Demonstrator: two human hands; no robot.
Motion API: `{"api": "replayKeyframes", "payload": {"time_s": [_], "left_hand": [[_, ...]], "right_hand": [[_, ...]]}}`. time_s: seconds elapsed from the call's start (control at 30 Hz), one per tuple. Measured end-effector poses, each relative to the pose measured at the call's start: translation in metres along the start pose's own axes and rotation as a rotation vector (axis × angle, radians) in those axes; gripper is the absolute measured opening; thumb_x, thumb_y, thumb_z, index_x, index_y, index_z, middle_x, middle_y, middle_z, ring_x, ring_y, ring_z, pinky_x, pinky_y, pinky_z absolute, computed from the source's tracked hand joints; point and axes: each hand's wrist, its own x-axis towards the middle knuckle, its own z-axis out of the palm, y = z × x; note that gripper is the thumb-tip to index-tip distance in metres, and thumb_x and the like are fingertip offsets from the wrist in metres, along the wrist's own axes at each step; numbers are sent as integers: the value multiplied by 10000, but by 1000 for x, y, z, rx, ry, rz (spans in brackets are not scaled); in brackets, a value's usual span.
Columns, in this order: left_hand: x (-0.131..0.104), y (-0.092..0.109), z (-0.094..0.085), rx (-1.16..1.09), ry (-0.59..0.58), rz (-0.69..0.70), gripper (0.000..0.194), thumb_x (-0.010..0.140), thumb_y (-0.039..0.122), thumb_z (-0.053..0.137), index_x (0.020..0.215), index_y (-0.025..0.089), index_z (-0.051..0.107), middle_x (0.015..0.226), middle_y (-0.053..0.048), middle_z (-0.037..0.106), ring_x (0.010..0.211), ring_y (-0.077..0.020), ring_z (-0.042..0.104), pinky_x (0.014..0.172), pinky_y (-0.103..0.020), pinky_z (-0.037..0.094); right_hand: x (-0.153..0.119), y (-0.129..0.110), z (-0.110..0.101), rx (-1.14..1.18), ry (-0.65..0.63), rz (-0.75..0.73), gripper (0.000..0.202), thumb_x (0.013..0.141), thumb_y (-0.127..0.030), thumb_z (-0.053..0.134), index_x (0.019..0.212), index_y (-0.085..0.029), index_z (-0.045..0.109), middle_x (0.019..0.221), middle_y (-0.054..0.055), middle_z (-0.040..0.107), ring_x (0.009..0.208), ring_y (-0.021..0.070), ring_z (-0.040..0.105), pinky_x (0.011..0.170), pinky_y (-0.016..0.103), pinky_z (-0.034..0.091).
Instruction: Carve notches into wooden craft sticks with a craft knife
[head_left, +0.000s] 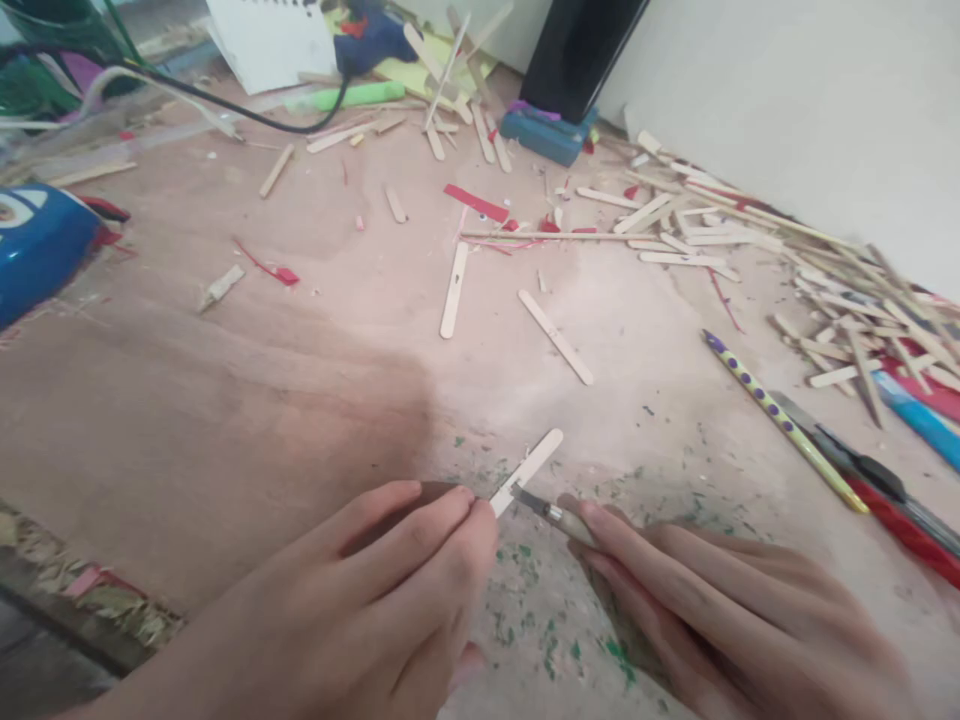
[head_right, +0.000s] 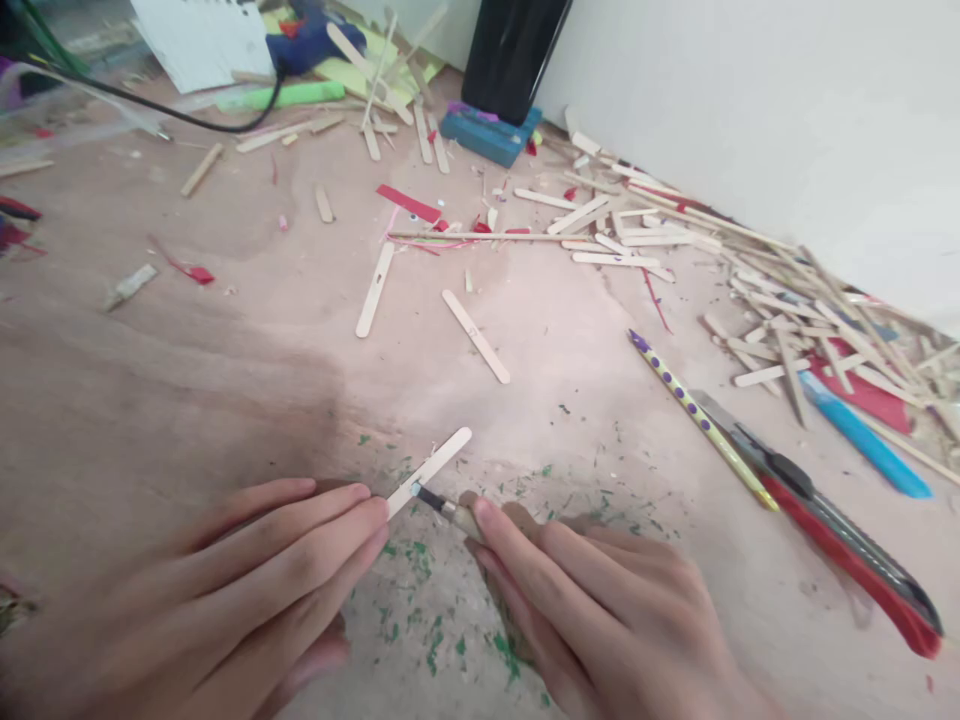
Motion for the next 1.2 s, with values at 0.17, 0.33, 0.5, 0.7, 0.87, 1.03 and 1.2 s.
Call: {"api": "replayKeyframes", "payload": {"time_s": [0.17, 0.33, 0.5, 0.7, 0.87, 1.03, 1.2], "left_hand": [[-3, -8, -1, -18, -13, 116, 276, 1077, 104, 528, 1263, 84, 731, 1385, -77, 707, 1338, -219, 612, 1315, -379, 333], [-5, -7, -2, -13, -16, 143, 326, 1098, 126, 470, 1322, 55, 696, 1464, -117, 673, 1421, -254, 592, 1334, -378, 335], [2, 1, 0, 40, 22, 86, 378, 1097, 64, 355, 1278, 46, 686, 1354, -87, 748, 1342, -204, 660, 1279, -321, 405], [6, -2, -2, 9, 51, 67, 346, 1074, 59, 392, 1272, 63, 675, 1351, -61, 757, 1332, -166, 670, 1291, -267, 395], [4, -2, -1, 27, 12, 86, 381, 1051, 27, 387, 1309, 36, 667, 1358, -70, 751, 1343, -182, 665, 1297, -281, 392], [4, 1, -1, 25, 17, 73, 380, 1033, 24, 403, 1307, 31, 667, 1358, -79, 745, 1346, -192, 657, 1316, -291, 390], [4, 0, -1, 2, 21, 41, 395, 1030, 44, 423, 1356, 35, 646, 1399, -83, 721, 1370, -187, 634, 1350, -278, 338]], "right_hand": [[2, 0, 1, 29, 16, 2, 370, 1065, -94, 620, 1424, -169, 667, 769, -28, 714, 550, 120, 609, 518, 309, 486], [4, 0, -1, 38, 1, -8, 356, 1064, -80, 615, 1412, -146, 659, 751, -33, 683, 517, 118, 542, 487, 322, 441], [8, -3, -4, 98, -13, 16, 329, 1087, -108, 588, 1401, -175, 658, 857, -1, 773, 578, 123, 655, 502, 311, 492], [7, 2, -6, 35, -49, -32, 389, 1075, -101, 564, 1452, -173, 629, 882, 13, 786, 586, 141, 662, 499, 329, 487], [5, 4, -5, -10, -45, -59, 438, 1031, -60, 585, 1451, -174, 634, 804, -12, 717, 564, 144, 594, 506, 332, 459], [5, 2, 0, 21, -12, -12, 402, 1037, -84, 641, 1425, -187, 647, 833, -24, 714, 575, 127, 583, 519, 322, 458], [5, 4, 3, 3, -18, -36, 455, 1014, -54, 640, 1453, -172, 643, 789, -36, 644, 565, 125, 525, 508, 315, 441]]}}
